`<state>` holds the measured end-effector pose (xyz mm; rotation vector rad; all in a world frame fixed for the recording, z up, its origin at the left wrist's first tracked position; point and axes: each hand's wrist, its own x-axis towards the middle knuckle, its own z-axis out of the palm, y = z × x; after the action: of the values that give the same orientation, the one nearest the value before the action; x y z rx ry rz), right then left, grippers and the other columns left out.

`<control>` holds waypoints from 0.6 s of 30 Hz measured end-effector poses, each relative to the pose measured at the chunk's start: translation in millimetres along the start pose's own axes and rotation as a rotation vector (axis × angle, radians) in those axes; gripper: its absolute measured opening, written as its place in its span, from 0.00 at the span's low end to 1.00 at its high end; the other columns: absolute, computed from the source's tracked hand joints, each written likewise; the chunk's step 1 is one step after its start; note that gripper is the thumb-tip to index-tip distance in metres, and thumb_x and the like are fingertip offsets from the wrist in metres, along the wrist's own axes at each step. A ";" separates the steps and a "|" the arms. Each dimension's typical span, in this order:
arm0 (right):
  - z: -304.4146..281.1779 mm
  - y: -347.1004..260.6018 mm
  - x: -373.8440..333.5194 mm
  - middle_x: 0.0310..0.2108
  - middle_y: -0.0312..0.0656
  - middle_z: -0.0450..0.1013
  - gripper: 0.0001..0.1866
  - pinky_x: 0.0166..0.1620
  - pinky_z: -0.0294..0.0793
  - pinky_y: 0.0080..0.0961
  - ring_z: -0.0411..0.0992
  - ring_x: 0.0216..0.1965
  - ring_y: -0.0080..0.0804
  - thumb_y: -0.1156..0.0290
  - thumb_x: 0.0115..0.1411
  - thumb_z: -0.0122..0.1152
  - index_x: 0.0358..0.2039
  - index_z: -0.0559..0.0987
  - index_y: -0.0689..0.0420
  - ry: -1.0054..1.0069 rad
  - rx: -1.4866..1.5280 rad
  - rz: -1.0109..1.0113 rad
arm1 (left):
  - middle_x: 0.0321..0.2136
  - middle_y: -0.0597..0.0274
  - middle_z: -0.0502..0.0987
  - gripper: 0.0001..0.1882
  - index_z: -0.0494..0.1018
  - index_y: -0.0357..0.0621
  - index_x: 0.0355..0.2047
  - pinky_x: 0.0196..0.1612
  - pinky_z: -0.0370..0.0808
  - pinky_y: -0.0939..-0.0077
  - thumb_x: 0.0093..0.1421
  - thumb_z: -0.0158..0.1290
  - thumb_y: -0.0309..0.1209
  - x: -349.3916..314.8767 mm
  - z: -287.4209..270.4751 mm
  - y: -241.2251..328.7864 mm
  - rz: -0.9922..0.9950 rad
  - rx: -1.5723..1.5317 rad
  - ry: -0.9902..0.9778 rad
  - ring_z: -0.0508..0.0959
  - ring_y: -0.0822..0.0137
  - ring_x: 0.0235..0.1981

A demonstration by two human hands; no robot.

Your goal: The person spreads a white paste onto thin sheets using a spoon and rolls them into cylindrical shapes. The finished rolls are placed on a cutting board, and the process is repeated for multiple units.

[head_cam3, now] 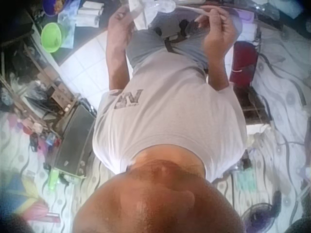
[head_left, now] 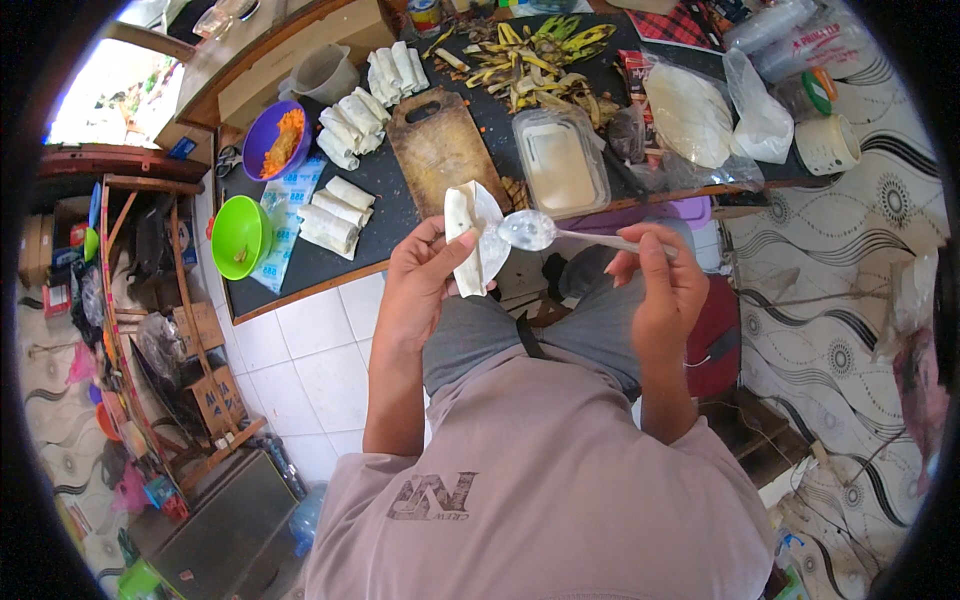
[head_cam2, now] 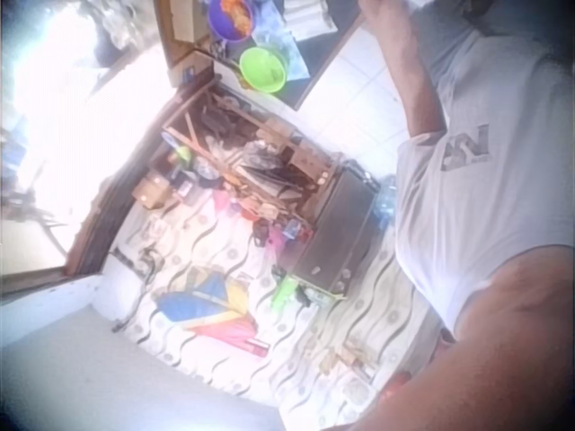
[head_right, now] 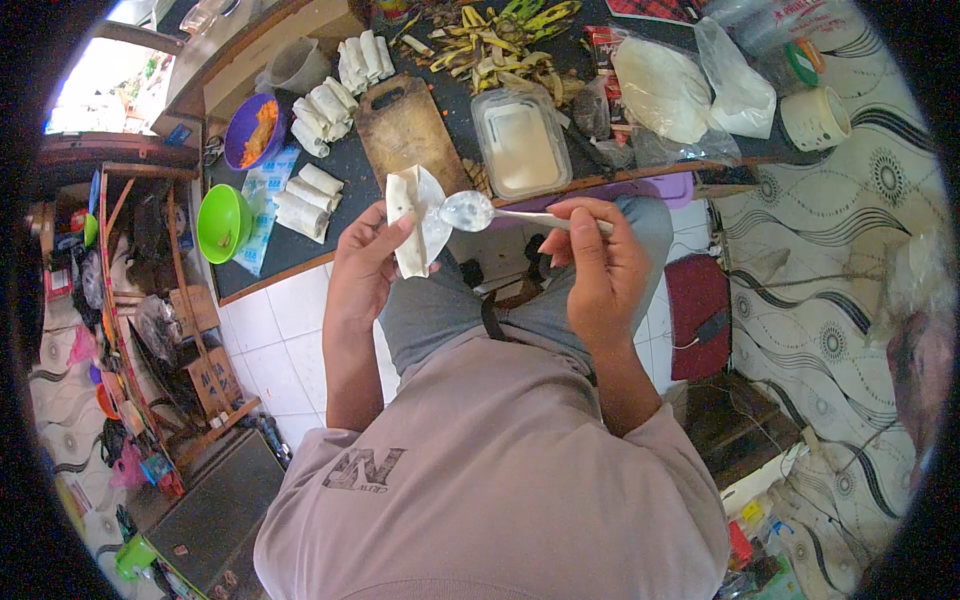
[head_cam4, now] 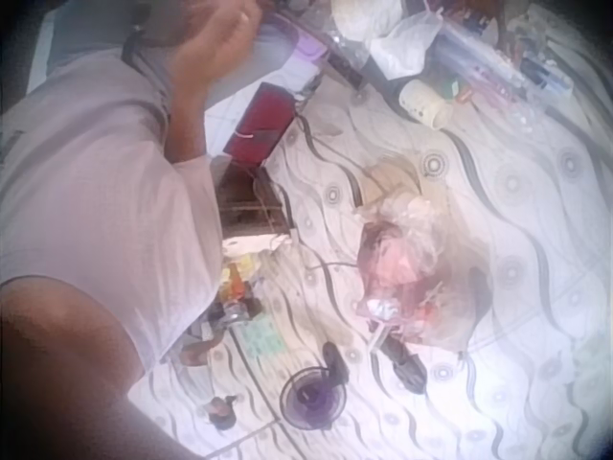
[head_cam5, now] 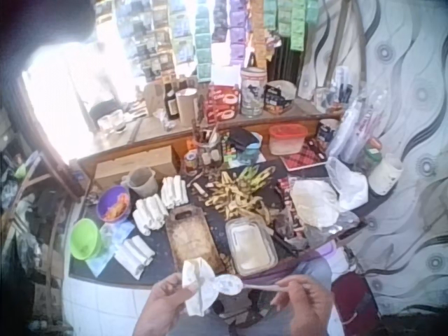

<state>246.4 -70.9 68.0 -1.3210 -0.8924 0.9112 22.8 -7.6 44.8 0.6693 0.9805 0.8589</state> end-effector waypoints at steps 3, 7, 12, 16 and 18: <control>-5.4 4.2 5.8 0.23 0.38 0.74 0.12 0.29 0.66 0.14 0.68 0.24 0.17 0.68 0.67 0.47 0.37 0.76 0.63 0.026 -0.003 -0.037 | 0.36 0.54 0.79 0.15 0.68 0.35 0.46 0.31 0.82 0.71 0.60 0.54 0.26 1.5 -0.9 -4.2 0.012 0.042 0.020 0.81 0.68 0.32; -9.6 8.4 11.5 0.22 0.38 0.74 0.12 0.28 0.66 0.14 0.67 0.23 0.17 0.69 0.66 0.47 0.37 0.76 0.63 0.040 -0.011 -0.059 | 0.36 0.55 0.79 0.16 0.68 0.36 0.45 0.31 0.81 0.71 0.57 0.57 0.23 2.7 0.3 -7.8 0.022 0.095 0.036 0.80 0.69 0.32; -10.1 12.6 12.1 0.22 0.38 0.74 0.12 0.28 0.66 0.14 0.67 0.23 0.17 0.68 0.66 0.47 0.37 0.77 0.63 0.061 -0.037 -0.033 | 0.33 0.57 0.80 0.18 0.70 0.35 0.44 0.30 0.79 0.76 0.54 0.60 0.23 6.4 -1.2 -11.6 0.004 0.105 0.026 0.80 0.72 0.31; -9.4 14.7 12.0 0.22 0.38 0.74 0.12 0.28 0.66 0.14 0.67 0.22 0.17 0.68 0.66 0.47 0.37 0.77 0.63 0.062 -0.055 -0.020 | 0.32 0.60 0.80 0.18 0.72 0.35 0.44 0.31 0.77 0.80 0.52 0.62 0.23 6.7 -5.2 -14.8 -0.059 0.173 0.051 0.79 0.74 0.30; -11.6 14.5 12.5 0.22 0.37 0.74 0.12 0.28 0.66 0.15 0.67 0.23 0.17 0.68 0.66 0.47 0.37 0.77 0.63 0.072 -0.063 -0.029 | 0.32 0.61 0.80 0.18 0.73 0.35 0.44 0.32 0.77 0.81 0.53 0.62 0.25 7.8 -7.4 -17.7 -0.085 0.204 0.053 0.79 0.74 0.30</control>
<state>261.4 -63.4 53.2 -1.3832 -0.8881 0.8141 23.9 -9.1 24.3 0.7757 1.1466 0.7103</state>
